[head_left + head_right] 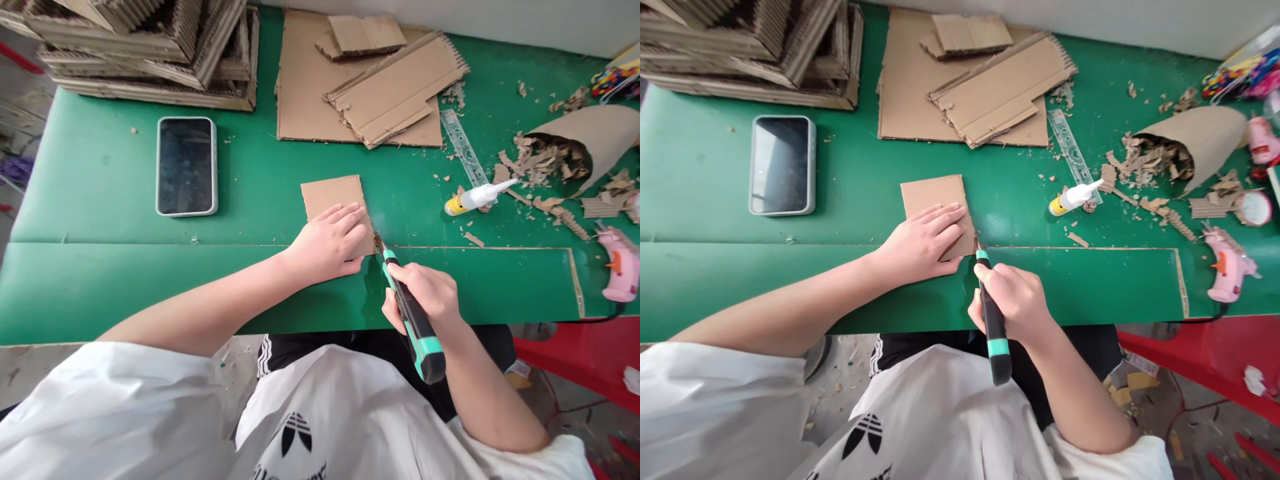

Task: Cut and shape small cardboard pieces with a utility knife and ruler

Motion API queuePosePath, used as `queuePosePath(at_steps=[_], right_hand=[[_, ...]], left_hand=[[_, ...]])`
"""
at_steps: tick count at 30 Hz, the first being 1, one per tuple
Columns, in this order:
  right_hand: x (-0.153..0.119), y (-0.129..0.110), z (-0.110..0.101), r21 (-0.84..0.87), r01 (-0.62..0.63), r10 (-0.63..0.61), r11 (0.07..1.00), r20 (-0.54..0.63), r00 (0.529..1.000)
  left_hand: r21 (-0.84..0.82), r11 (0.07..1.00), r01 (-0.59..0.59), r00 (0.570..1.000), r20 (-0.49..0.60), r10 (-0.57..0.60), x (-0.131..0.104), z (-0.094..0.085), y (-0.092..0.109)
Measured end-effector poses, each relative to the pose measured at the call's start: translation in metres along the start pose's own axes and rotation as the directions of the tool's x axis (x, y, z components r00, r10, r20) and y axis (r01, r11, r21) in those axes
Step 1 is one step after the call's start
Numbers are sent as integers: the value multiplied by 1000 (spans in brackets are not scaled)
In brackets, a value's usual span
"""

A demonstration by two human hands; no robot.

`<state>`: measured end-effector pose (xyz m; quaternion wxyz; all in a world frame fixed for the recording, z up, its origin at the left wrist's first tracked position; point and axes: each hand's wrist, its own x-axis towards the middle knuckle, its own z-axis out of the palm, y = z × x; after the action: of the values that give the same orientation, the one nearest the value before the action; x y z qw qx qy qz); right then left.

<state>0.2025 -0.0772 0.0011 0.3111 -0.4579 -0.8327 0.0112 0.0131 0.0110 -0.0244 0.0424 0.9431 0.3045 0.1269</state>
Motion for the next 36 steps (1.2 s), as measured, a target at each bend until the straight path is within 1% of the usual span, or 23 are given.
queuePosePath(at_steps=[2,5,7,8,10,12,13,14,15,16,17,20,22,24,26,27,29,30,32,34,36], right_hand=[[-5,-1,-2,16,-12,12,1000,-9,1000],[-8,0,-6,32,-73,75,997,-57,996],[-10,0,-8,8,-159,159,987,-58,986],[-11,0,-9,-2,-221,220,975,-68,973],[-15,0,-9,18,-367,367,930,-120,923],[-21,1,-6,113,-492,504,863,-201,840],[-24,2,-4,175,-531,559,829,-222,799],[-26,4,-1,242,-552,599,798,-226,768],[-27,6,2,311,-552,624,774,-222,749],[-28,8,6,376,-534,632,757,-218,744],[-27,11,9,433,-495,619,753,-216,755],[-16,20,16,527,-328,506,784,-235,830],[-2,24,17,535,-235,412,812,-240,879],[16,28,17,508,-153,310,848,-241,920],[37,31,16,479,-62,215,876,-272,938],[48,32,16,488,-34,192,872,-277,941],[66,32,14,527,-13,192,850,-287,939],[74,32,13,537,-8,200,844,-300,933],[85,30,13,556,26,219,831,-370,903],[93,29,13,581,86,233,809,-452,861],[98,28,13,608,127,238,784,-484,842]], left_hand=[[-6,1000,-1,1000,6,1,0,0,0],[-22,1000,0,1000,20,1,-1,0,-2],[-32,999,-9,1000,25,9,0,0,-3],[-35,999,-14,1000,27,15,0,0,-3],[-24,999,-27,999,33,28,0,0,-3],[24,998,-50,998,27,50,0,0,-2],[65,996,-69,998,18,68,0,1,-2],[115,989,-95,995,4,95,-1,2,-1],[171,978,-121,992,-17,126,-3,2,0],[227,962,-151,986,-40,164,-4,1,0],[279,943,-181,976,-65,207,-6,-1,0],[378,895,-237,936,-158,315,-11,-16,-3],[384,894,-233,908,-243,341,-10,-32,-6],[360,909,-210,879,-337,337,-7,-48,-9],[322,930,-175,853,-423,307,-1,-60,-11],[296,942,-156,841,-460,284,2,-65,-11],[232,965,-122,823,-520,229,8,-71,-11],[197,974,-110,817,-541,201,10,-73,-11],[130,988,-82,810,-568,142,14,-75,-9],[51,998,-35,817,-574,58,17,-75,-8],[-59,998,23,844,-534,-52,19,-75,-8]])
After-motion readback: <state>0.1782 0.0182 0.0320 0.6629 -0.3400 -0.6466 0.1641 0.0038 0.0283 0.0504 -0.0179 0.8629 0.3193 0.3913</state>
